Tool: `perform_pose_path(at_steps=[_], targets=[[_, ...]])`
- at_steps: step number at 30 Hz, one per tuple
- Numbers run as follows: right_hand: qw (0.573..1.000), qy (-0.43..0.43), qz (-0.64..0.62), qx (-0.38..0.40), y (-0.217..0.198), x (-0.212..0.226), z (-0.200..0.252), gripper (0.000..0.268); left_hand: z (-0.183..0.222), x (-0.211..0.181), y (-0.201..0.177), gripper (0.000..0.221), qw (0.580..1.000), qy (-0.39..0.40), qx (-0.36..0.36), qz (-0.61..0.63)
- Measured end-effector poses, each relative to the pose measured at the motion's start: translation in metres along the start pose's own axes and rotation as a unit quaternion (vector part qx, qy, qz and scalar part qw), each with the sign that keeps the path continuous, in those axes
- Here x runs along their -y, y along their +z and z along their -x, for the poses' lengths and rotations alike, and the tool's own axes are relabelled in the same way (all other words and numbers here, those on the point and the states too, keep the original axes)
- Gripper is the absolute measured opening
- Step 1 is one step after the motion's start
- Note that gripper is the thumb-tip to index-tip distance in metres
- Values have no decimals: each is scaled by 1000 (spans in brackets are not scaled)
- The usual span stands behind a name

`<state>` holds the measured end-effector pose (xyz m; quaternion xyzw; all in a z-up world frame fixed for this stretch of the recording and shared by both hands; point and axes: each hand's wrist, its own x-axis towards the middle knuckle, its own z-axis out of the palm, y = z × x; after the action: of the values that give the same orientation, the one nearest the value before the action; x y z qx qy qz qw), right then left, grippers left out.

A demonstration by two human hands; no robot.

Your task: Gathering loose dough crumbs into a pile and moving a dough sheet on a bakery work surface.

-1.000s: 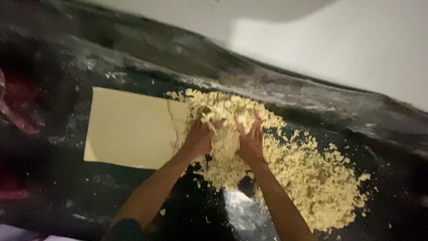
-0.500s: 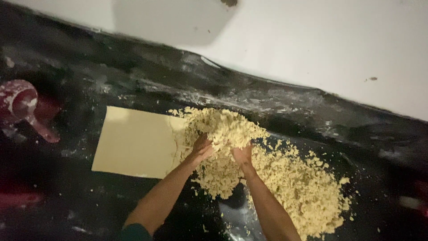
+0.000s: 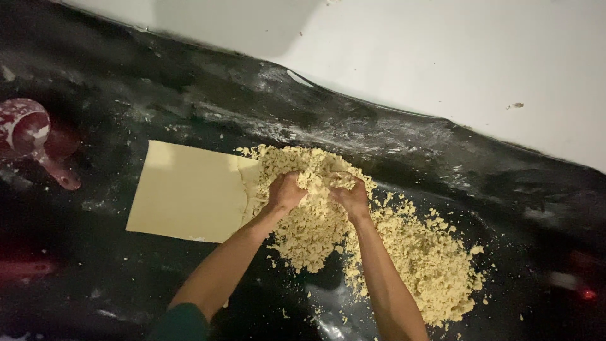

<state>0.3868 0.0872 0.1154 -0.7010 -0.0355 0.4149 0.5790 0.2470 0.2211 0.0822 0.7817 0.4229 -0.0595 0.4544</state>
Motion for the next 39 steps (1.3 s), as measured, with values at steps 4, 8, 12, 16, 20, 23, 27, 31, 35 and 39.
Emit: perform_pose_path(at_steps=[4, 8, 12, 16, 20, 23, 27, 31, 35, 39], targets=[[998, -61, 29, 18, -10, 12, 13, 55, 16, -20, -9, 59, 999, -10, -28, -14], [994, -72, 82, -18, -9, 28, 76, 65, 15, -6, -5, 68, 994, 70, -7, 82], [969, 155, -74, -176, -30, -77, 140, 18, -20, 42, 30, 60, 997, 72, -41, 1], [857, 421, -289, -72, -28, -120, 174, 72, -32, 41, 32, 72, 993, 13, -40, -112], [806, 288, -517, 30, -10, -129, 118, 82, -34, 31, 24, 97, 970, 119, -190, -92], [828, 243, -505, -1, 19, -74, 62, 79, -27, -2, -13, 95, 986, 76, -149, 15], [853, 206, -479, -35, 35, -38, -9, 83, -37, -17, -29, 89, 998, 0, -12, 69], [857, 221, -461, -69, 68, 46, 1, 53, -17, -58, -72, 93, 991, 1, 55, 123], [983, -27, -176, 49, 53, 19, 8, 52, -37, -27, -52, 101, 991, -14, 107, 79], [954, -197, 60, 220, -64, -218, -165, 101, -54, 14, -2, 83, 993, 0, 31, 111]])
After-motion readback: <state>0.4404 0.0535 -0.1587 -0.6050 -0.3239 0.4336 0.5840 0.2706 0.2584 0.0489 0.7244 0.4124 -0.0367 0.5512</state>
